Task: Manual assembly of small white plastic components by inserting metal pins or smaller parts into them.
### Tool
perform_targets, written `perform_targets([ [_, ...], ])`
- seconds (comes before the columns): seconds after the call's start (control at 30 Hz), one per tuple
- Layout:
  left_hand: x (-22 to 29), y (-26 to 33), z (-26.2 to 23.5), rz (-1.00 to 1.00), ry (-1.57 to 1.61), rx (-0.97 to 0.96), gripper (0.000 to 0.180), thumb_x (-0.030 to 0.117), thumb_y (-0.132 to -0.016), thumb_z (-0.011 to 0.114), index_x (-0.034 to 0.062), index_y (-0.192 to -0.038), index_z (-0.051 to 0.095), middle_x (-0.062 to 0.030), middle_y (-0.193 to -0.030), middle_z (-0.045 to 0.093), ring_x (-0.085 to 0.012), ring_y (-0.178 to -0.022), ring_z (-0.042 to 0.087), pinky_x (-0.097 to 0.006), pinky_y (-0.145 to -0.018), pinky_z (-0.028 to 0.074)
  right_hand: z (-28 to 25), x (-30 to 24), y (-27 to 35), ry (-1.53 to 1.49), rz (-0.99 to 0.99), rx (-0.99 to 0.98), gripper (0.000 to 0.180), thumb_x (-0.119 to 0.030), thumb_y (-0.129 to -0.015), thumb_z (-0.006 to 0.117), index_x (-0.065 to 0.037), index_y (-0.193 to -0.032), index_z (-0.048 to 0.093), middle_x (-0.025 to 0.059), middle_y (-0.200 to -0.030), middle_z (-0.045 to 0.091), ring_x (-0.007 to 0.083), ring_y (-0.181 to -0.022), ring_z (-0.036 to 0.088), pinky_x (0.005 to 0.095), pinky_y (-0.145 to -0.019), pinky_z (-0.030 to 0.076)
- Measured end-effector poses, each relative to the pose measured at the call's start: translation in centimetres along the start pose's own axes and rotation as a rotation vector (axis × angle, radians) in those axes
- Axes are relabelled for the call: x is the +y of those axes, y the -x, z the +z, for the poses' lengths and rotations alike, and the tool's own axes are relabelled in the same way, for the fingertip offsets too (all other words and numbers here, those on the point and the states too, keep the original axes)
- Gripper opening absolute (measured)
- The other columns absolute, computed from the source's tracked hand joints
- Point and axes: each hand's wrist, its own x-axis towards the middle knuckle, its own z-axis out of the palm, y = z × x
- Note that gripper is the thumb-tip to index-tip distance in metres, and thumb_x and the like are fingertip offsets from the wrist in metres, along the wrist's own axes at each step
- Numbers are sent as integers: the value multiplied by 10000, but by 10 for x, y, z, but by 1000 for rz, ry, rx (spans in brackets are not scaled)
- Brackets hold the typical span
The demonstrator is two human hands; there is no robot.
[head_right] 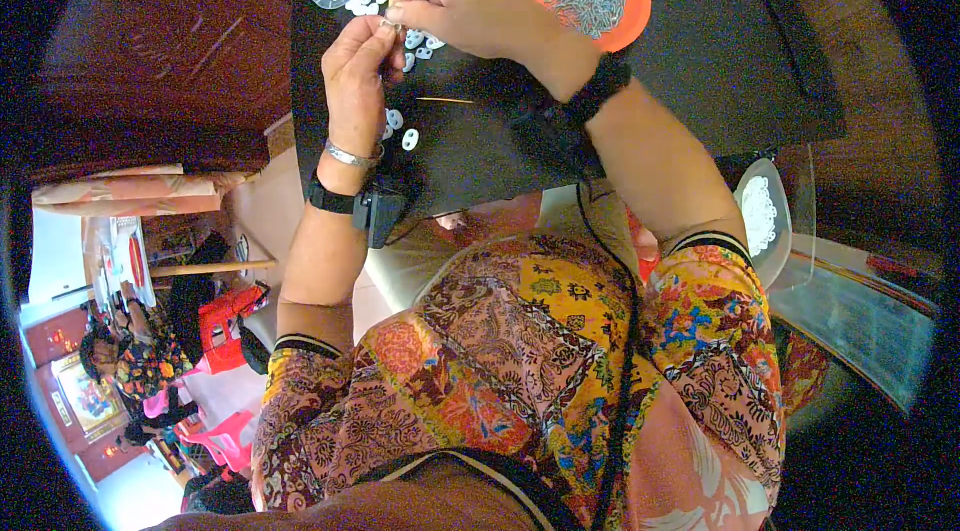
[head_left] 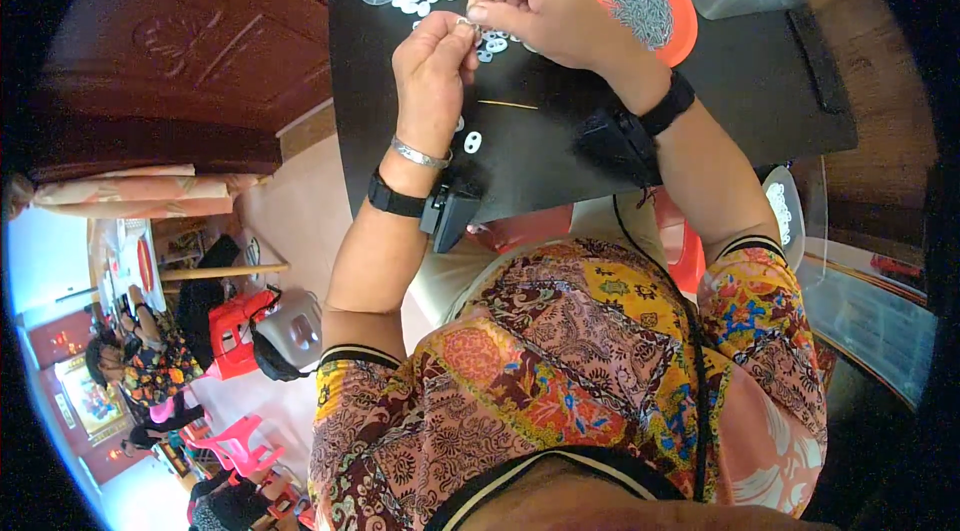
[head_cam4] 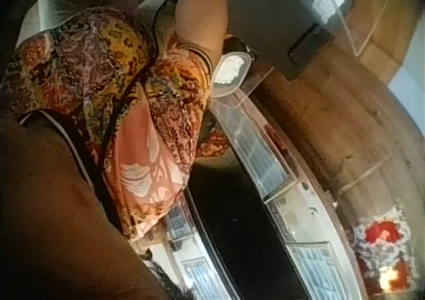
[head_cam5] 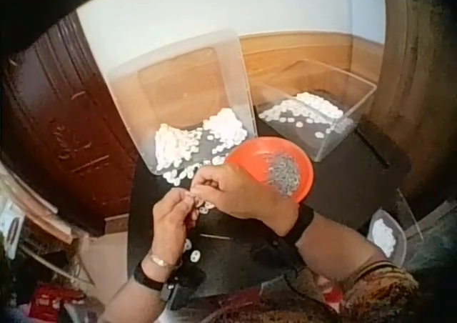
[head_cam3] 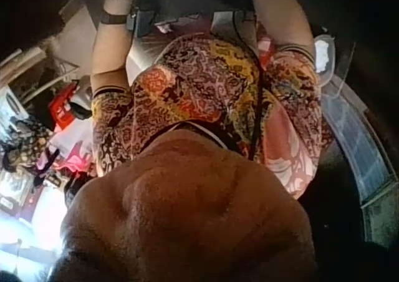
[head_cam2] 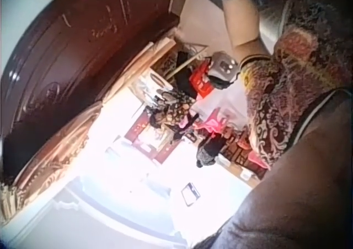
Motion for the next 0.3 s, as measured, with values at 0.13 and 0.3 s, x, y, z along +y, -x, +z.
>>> perform_targets([
  [0.13, -2, -2, -2, 12, 13, 8, 158, 137, -885, 515, 51, -767, 574, 32, -618, 506, -43, -540, 433, -194, -483, 334, -7, 3, -1, -42, 75, 14, 178, -149, -884, 572, 1, -965, 624, 38, -832, 628, 90, -772, 570, 237, -690, 456],
  [0.3, -2, -2, -3, -2, -14, 1, 163, 155, -884, 524, 54, -767, 574, 33, -611, 505, -44, -529, 427, -187, -474, 322, -9, 1, -1, -34, 45, -13, 200, -158, -888, 580, 5, -993, 630, 47, -902, 639, 98, -845, 584, 234, -748, 461],
])
